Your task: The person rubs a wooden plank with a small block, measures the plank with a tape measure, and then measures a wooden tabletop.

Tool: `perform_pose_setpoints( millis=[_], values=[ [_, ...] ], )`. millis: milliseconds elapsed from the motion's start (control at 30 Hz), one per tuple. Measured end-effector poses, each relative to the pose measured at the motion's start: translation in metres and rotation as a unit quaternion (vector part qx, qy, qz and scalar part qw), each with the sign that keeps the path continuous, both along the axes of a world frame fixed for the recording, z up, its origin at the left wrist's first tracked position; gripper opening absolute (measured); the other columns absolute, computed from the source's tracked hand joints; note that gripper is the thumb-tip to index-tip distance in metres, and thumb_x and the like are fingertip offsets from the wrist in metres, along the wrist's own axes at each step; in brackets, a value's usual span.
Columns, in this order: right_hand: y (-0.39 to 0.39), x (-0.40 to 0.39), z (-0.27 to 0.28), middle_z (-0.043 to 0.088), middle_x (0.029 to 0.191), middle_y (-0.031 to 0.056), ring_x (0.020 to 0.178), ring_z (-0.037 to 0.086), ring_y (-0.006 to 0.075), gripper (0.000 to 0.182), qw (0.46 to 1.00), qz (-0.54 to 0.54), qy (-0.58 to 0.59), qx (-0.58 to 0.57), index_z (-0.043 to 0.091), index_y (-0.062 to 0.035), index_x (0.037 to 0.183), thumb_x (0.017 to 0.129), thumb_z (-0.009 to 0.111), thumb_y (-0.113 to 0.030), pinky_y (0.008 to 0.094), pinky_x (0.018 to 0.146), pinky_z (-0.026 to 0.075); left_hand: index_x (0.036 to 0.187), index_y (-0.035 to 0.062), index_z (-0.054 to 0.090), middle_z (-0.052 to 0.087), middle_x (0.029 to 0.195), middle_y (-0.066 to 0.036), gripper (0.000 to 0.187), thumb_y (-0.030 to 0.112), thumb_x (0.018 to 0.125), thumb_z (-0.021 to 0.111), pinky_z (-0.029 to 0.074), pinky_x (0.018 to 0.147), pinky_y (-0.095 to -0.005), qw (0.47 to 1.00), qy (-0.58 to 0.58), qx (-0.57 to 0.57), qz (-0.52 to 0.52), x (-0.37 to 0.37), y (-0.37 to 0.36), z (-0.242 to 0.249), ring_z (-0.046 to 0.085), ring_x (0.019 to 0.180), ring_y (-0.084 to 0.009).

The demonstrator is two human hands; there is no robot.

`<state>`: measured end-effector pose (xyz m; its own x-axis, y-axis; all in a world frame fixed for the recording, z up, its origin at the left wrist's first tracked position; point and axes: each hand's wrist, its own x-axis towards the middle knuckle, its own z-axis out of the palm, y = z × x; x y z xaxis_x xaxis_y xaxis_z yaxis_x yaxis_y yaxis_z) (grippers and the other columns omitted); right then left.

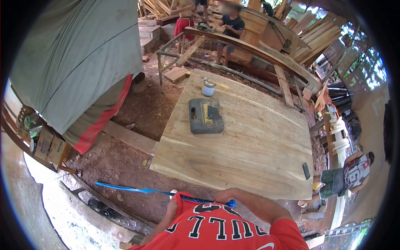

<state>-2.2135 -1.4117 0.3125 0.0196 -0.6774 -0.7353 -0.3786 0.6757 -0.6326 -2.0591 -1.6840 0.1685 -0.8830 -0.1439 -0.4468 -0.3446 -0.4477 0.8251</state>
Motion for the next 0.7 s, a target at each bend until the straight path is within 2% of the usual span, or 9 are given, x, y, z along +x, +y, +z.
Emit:
perform_pose_setpoints(
  millis=[33, 100, 167, 200, 233, 333, 433, 567, 700],
  values=[
    [-0.003, -0.001, 0.009, 0.068, 0.11, 0.0262, 0.101, 0.066, 0.038, 0.042, 1.0, 0.009, 0.011, 0.012, 0.067, 0.0014, 0.112, 0.09, 0.053, -0.032, 0.0471, 0.087, 0.05, 0.101, 0.0028, 0.065, 0.068, 0.1, -0.017, 0.024, 0.017, 0.093, 0.047, 0.053, 0.077, -0.0384, 0.993, 0.013, -0.115, -0.022, 0.002, -0.003, -0.007, 0.067, 0.089, -0.0307],
    [-0.007, 0.0, 0.028, 0.067, 0.112, 0.0262, 0.103, 0.066, 0.0371, 0.044, 0.999, 0.025, 0.031, 0.038, 0.066, 0.0018, 0.113, 0.091, 0.054, -0.033, 0.0467, 0.088, 0.05, 0.094, 0.001, 0.066, 0.067, 0.098, -0.021, 0.026, 0.019, 0.09, 0.048, 0.052, 0.074, -0.0413, 0.941, 0.017, -0.333, -0.065, 0.005, -0.009, -0.016, 0.066, 0.087, -0.0355],
    [-0.005, 0.0, 0.071, 0.068, 0.116, 0.0224, 0.102, 0.065, 0.0329, 0.045, 0.999, -0.021, 0.005, -0.042, 0.065, -0.0016, 0.119, 0.092, 0.055, -0.036, 0.0456, 0.088, 0.049, 0.091, 0.0005, 0.066, 0.067, 0.095, -0.021, 0.027, 0.02, 0.089, 0.049, 0.051, 0.071, -0.0438, 0.894, 0.023, -0.439, -0.088, 0.003, -0.012, -0.003, 0.066, 0.085, -0.0377],
    [0.001, 0.001, 0.082, 0.068, 0.117, 0.0205, 0.102, 0.064, 0.0309, 0.045, 0.996, -0.044, -0.009, -0.081, 0.065, -0.0033, 0.121, 0.093, 0.056, -0.037, 0.045, 0.089, 0.049, 0.09, 0.0009, 0.066, 0.067, 0.093, -0.02, 0.026, 0.02, 0.089, 0.049, 0.05, 0.07, -0.0446, 0.89, 0.028, -0.446, -0.086, 0.003, -0.011, 0.002, 0.066, 0.083, -0.0376],
    [0.016, 0.001, 0.067, 0.069, 0.115, 0.0199, 0.1, 0.064, 0.0301, 0.045, 0.999, -0.033, -0.013, -0.028, 0.065, -0.0038, 0.121, 0.092, 0.057, -0.038, 0.0449, 0.088, 0.049, 0.09, 0.0012, 0.067, 0.068, 0.091, -0.019, 0.026, 0.02, 0.089, 0.049, 0.05, 0.069, -0.0454, 0.886, 0.032, -0.454, -0.084, 0.003, -0.01, 0.009, 0.066, 0.081, -0.0374],
    [0.082, 0.011, 0.012, 0.07, 0.108, 0.0169, 0.095, 0.063, 0.0278, 0.043, 0.994, -0.032, -0.016, 0.107, 0.066, -0.0061, 0.12, 0.092, 0.057, -0.038, 0.0446, 0.084, 0.048, 0.097, 0.0019, 0.066, 0.068, 0.092, -0.017, 0.027, 0.02, 0.089, 0.048, 0.05, 0.072, -0.043, 0.924, -0.066, -0.368, -0.076, -0.005, -0.007, 0.047, 0.066, 0.083, -0.0321],
    [0.128, 0.013, 0.034, 0.07, 0.107, 0.0122, 0.097, 0.061, 0.0259, 0.041, 0.989, -0.058, -0.024, 0.131, 0.067, -0.0106, 0.119, 0.092, 0.058, -0.041, 0.0428, 0.087, 0.046, 0.106, 0.0024, 0.065, 0.069, 0.095, -0.015, 0.029, 0.019, 0.09, 0.047, 0.05, 0.075, -0.0391, 0.981, -0.094, -0.166, 0.04, -0.009, 0.001, 0.046, 0.066, 0.086, -0.0257],
    [0.203, 0.025, 0.028, 0.07, 0.108, 0.0097, 0.098, 0.06, 0.0245, 0.043, 0.978, -0.102, -0.01, 0.18, 0.067, -0.0123, 0.119, 0.092, 0.059, -0.045, 0.0412, 0.089, 0.045, 0.112, 0.004, 0.064, 0.069, 0.097, -0.014, 0.031, 0.019, 0.091, 0.046, 0.05, 0.078, -0.0368, 0.987, -0.068, -0.146, 0.011, -0.006, -0.009, -0.005, 0.065, 0.089, -0.0224],
    [0.243, 0.031, 0.019, 0.07, 0.108, 0.0086, 0.099, 0.06, 0.0229, 0.045, 0.973, -0.12, -0.021, 0.198, 0.067, -0.0131, 0.12, 0.092, 0.058, -0.047, 0.04, 0.09, 0.045, 0.11, 0.005, 0.064, 0.069, 0.095, -0.013, 0.029, 0.019, 0.091, 0.046, 0.05, 0.078, -0.0374, 0.998, -0.05, -0.037, 0.033, -0.008, -0.009, -0.007, 0.065, 0.088, -0.0222]
  ],
)
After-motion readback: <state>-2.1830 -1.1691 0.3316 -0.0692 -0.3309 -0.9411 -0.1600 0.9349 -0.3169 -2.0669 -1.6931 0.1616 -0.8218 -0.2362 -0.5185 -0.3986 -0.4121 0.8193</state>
